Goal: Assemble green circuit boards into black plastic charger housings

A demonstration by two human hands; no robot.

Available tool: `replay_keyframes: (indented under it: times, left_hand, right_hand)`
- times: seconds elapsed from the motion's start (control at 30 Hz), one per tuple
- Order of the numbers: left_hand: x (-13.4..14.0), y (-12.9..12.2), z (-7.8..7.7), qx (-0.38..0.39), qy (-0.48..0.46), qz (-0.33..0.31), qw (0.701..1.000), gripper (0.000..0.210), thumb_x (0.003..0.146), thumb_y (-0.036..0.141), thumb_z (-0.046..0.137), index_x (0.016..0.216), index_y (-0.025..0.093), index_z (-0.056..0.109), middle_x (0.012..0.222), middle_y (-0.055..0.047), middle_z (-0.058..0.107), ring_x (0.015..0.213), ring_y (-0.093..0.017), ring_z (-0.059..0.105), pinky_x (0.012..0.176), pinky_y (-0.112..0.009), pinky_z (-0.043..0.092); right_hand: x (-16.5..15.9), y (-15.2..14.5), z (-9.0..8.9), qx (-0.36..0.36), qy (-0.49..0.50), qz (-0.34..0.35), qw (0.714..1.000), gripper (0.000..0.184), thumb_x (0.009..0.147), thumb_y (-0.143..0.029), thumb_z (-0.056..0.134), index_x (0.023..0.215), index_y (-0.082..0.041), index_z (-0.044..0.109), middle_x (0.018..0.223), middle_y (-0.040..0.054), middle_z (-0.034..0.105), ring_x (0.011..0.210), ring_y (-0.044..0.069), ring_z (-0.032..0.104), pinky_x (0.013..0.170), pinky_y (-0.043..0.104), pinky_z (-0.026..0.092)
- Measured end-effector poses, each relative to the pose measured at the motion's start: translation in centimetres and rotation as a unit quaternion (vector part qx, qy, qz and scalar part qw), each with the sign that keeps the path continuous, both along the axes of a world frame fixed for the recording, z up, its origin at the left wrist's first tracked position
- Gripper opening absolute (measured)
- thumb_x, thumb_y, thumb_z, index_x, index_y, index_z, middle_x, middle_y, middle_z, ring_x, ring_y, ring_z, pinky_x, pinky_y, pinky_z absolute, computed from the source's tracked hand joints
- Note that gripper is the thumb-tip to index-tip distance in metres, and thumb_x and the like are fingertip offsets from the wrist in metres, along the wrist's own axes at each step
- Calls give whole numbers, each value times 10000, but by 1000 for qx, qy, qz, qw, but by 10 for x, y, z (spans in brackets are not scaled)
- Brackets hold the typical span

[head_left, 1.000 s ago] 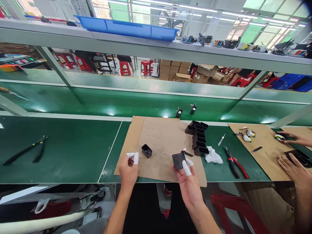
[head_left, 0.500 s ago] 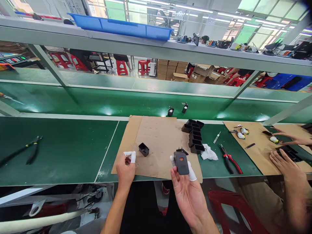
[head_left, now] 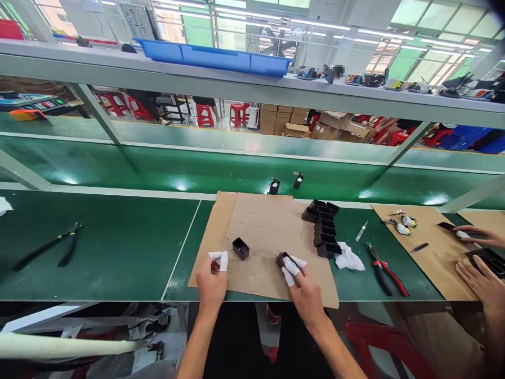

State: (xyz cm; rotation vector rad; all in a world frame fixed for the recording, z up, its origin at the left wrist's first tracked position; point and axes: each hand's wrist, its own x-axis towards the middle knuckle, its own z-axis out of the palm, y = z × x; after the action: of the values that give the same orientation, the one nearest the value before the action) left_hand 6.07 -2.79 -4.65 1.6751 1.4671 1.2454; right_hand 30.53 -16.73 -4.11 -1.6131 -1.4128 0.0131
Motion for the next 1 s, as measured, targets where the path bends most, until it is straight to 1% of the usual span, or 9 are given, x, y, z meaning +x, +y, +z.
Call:
replay_keyframes:
  times: [0.1,0.17,0.3,0.4,0.57,0.63,0.73,0.87,1.0]
  left_hand:
    - [-1,0,1,5,6,-2,1000,339,996,515,644,853,212,699,716,10,659,652,-170,576,633,-280,433]
    - [-1,-1,2,12,10,-6,1000,319,995,506,643,874,218,708,731,5,674,655,-177,588,639,-287,445]
    - [1,-4,7,33,23,-22,999,284,983,506,664,925,232,715,802,-15,695,709,-204,629,688,-320,491]
    - [3,-6,9,45,39,-39,997,295,951,518,702,1031,234,698,902,-38,693,832,-247,684,804,-385,561]
    - [7,-7,11,31,82,-68,994,659,900,554,754,1426,216,545,1358,-164,655,1316,-384,660,1107,-563,545]
    - [8,-7,9,-15,130,-77,988,878,897,595,739,1605,232,368,1568,-207,544,1455,-431,583,1111,-597,552]
    - [8,-5,0,-75,202,-88,973,1015,896,671,698,1695,276,214,1705,-215,433,1506,-475,543,1071,-622,577]
    - [6,-5,-24,-64,241,-73,966,1052,873,681,703,1714,286,211,1678,-227,486,1518,-496,528,1112,-664,551]
    - [7,-8,-41,-27,252,-57,966,1014,863,602,720,1703,263,264,1653,-223,524,1533,-497,507,1174,-688,501]
  right_hand:
    - [0,0,-21,-16,-44,-11,999,331,1094,-241,573,1355,-317,763,1277,121,758,1166,284,790,961,434,690]
    - [-2,-1,-23,-22,-38,-7,999,322,1093,-239,575,1339,-319,765,1272,116,755,1161,283,790,958,433,689]
    - [-5,0,-9,-21,21,-2,1000,254,1069,-289,632,1257,-318,801,1235,106,781,1142,292,792,946,437,687]
    - [2,22,5,7,127,-11,992,248,1033,-381,695,1205,-237,800,1176,124,815,1064,297,804,898,445,693]
    - [48,130,34,31,169,-43,984,392,1040,-472,651,1276,-164,707,1255,157,793,1076,282,787,949,452,659]
    - [70,186,46,11,155,-55,986,356,1029,-464,682,1225,-171,724,1225,152,784,1031,268,773,918,435,652]
    - [95,258,55,-37,131,-90,987,287,1030,-413,738,1177,-167,726,1202,95,758,1001,228,749,918,432,640]
    - [101,314,44,-83,112,-130,982,315,1058,-389,722,1293,-180,698,1309,95,719,1119,246,730,970,463,640]
    - [86,338,26,-89,95,-116,985,342,1059,-389,720,1329,-181,684,1335,101,709,1129,251,729,970,468,642]
